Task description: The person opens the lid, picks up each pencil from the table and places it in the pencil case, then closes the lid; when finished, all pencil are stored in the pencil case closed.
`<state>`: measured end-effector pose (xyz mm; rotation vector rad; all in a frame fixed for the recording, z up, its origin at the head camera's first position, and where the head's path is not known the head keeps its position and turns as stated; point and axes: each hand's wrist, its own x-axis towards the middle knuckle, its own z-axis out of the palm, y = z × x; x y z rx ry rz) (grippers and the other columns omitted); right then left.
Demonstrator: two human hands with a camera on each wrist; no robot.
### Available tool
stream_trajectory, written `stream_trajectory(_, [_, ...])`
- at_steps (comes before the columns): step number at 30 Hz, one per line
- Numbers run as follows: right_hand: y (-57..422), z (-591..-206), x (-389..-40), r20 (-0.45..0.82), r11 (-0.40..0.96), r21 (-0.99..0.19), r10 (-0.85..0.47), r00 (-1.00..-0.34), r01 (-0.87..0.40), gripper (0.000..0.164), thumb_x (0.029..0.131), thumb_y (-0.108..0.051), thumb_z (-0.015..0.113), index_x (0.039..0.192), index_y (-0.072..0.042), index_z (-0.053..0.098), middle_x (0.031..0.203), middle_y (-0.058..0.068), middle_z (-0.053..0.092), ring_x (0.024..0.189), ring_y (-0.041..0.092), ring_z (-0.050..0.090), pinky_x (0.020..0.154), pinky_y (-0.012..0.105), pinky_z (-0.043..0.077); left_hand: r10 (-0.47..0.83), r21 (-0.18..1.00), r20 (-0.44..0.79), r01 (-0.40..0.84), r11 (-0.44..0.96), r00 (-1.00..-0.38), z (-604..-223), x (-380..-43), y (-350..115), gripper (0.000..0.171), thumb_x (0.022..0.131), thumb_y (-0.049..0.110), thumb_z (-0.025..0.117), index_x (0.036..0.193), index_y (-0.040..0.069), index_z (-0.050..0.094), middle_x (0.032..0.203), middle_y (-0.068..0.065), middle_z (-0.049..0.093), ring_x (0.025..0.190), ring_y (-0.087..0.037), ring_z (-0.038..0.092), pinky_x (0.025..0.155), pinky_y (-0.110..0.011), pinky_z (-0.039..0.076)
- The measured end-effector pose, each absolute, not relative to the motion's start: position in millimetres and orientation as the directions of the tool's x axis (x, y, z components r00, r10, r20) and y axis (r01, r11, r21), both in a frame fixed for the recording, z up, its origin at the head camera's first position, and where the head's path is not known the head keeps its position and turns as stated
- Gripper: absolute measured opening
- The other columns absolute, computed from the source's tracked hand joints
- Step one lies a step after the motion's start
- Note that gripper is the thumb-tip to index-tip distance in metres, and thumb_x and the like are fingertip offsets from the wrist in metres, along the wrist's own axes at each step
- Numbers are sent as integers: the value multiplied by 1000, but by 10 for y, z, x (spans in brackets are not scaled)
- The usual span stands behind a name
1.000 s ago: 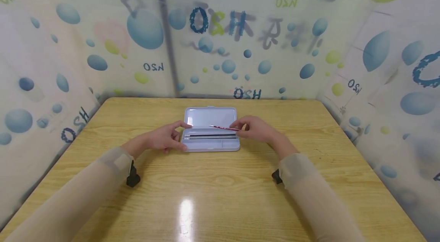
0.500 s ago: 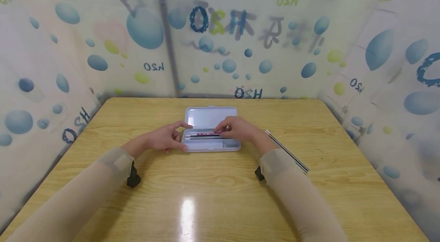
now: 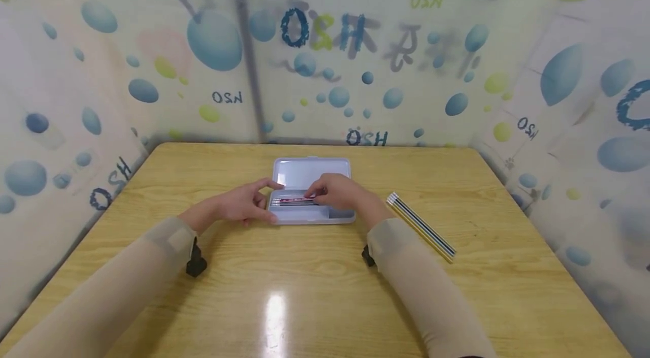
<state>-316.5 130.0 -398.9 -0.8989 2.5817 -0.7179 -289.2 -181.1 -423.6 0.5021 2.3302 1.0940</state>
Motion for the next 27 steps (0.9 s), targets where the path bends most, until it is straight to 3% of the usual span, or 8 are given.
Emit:
stream_trajectory(12, [1422,-3953,-3097,-110,696,-556,-604,-789,-455,21,108,-19,72,127,-23,82,116,1,71,106,20,61,100,41,55,518,790,-281,112,603,-808,-4222,-2849,-1794,90,93,37,91,166,25,38,82,-2,57,57,-16,50,54,-26,47])
stream_trajectory(18, [1672,-3889,-3020,-75,690,-568,-587,-806,-449,22,108,-21,72,127,-20,81,126,2,74,111,21,64,102,45,55,518,790,-281,112,603,-808,-4223,-2846,-1794,92,92,38,91,166,25,37,82,-2,57,57,-16,49,54,-27,47])
stream_trajectory(27, [2233,-3862,-2917,-47,679,-618,-536,-843,-396,25,108,-24,72,130,-15,80,126,5,76,106,21,66,91,38,55,516,788,-285,108,606,-808,-4217,-2837,-1782,91,93,37,91,166,26,37,81,-2,55,56,-16,47,54,-26,45])
